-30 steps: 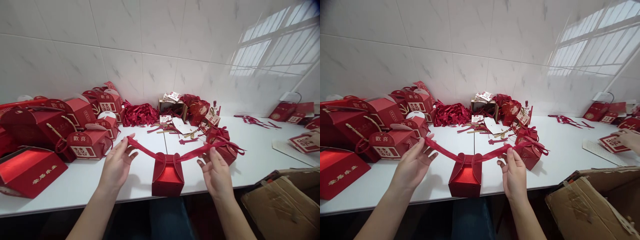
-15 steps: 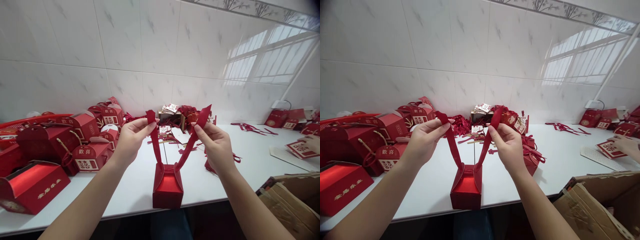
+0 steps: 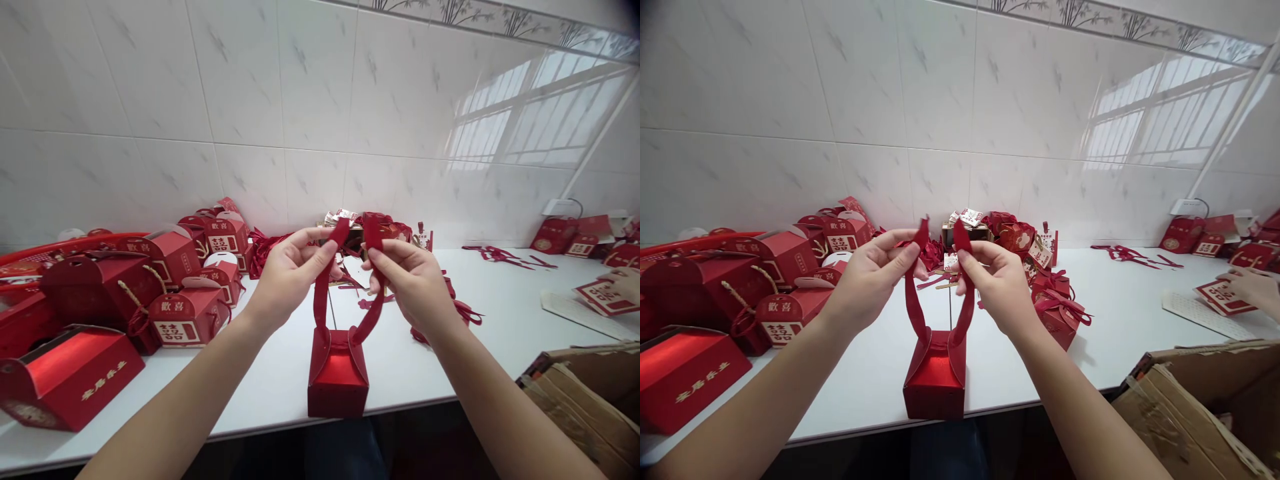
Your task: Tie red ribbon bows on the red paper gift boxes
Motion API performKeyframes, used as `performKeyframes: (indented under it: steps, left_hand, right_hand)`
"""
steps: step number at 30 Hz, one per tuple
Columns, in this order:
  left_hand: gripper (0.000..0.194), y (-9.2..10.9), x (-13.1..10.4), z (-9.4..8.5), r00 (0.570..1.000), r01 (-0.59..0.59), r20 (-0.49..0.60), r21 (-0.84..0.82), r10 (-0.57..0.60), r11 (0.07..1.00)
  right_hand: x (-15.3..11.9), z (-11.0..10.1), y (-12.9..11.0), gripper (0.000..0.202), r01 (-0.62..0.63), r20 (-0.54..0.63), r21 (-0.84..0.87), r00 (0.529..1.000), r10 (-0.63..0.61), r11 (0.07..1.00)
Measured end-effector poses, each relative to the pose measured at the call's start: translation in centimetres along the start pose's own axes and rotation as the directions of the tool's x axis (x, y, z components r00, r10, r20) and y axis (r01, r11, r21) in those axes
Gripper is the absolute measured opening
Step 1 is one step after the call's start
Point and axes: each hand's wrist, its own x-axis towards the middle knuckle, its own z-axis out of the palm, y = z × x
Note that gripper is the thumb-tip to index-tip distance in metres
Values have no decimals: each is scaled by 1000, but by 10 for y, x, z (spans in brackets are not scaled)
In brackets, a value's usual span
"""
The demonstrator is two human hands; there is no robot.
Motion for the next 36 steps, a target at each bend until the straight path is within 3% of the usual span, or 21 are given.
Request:
performKeyframes:
  steps: [4, 7, 10, 13, 15, 17, 19, 21, 23, 25, 27, 29, 30, 32, 33, 34, 36]
  left_hand:
    - [51, 0, -5, 5, 999, 25, 20, 88, -27, 996]
    - [58, -3, -6, 6, 999, 19, 38, 148, -25, 989]
    - [61, -8, -7, 3, 994, 25, 101, 186, -44, 982]
    - [56, -13, -10, -3, 970, 120, 193, 152, -148, 981]
    - [48, -16, -11, -8, 943, 214, 243, 74, -226, 974]
    - [40, -19, -12, -12, 923, 305, 258, -37, -286, 952]
    - [35, -22, -12, -16, 906, 385, 249, -149, -343, 911]
    - [32, -22, -12, -17, 888, 444, 233, -222, -395, 868]
    - [31, -22, -13, -17, 881, 466, 223, -258, -417, 846]
    - [30, -21, -14, -15, 888, 450, 228, -251, -400, 857]
    - [30, -22, -18, -12, 924, 354, 214, -172, -316, 919]
    - [31, -24, -21, -11, 984, 126, 123, 52, -131, 991]
    - [31, -26, -23, -11, 998, -17, 62, 219, 4, 976]
    - [24, -29, -27, -16, 959, -225, -21, 547, 282, 806]
    - [18, -31, -29, -21, 924, -264, -37, 659, 381, 704]
    - [12, -33, -32, -29, 896, -270, -44, 735, 441, 622]
    - [10, -40, -41, -48, 888, -214, -61, 822, 457, 527]
  right_hand:
    - [-4, 6, -2, 17, -59, 98, -121, 993, 71, 991]
    - [-8, 10, 0, 13, -42, 199, -93, 978, 60, 995]
    - [-8, 11, 8, 20, -116, 157, -6, 981, 115, 993]
    - [-8, 9, 17, 25, -173, 138, 64, 977, 163, 983]
    - [-9, 4, 22, 23, -85, 176, -16, 981, 86, 996]
    - [-10, -3, 26, 19, 167, 260, -205, 959, -111, 964]
    - [-13, -10, 28, 21, 486, 399, -384, 854, -334, 785]
    - [-15, -15, 29, 26, 704, 517, -498, 710, -478, 506]
    - [-17, -16, 31, 26, 769, 581, -579, 622, -525, 270]
    - [-19, -15, 32, 25, 770, 605, -621, 590, -535, 147]
    - [-21, -12, 33, 26, 756, 589, -636, 605, -536, 154]
    - [-25, -11, 33, 30, 717, 510, -647, 660, -552, 260]
    - [-28, -11, 33, 31, 684, 444, -653, 694, -567, 326]
    - [-35, -16, 33, 28, 592, 277, -672, 759, -590, 445]
    - [-40, -21, 33, 24, 530, 189, -692, 788, -586, 489]
    - [-46, -28, 34, 20, 459, 107, -719, 815, -569, 522]
    - [-62, -47, 40, 12, 304, -29, -777, 858, -513, 551]
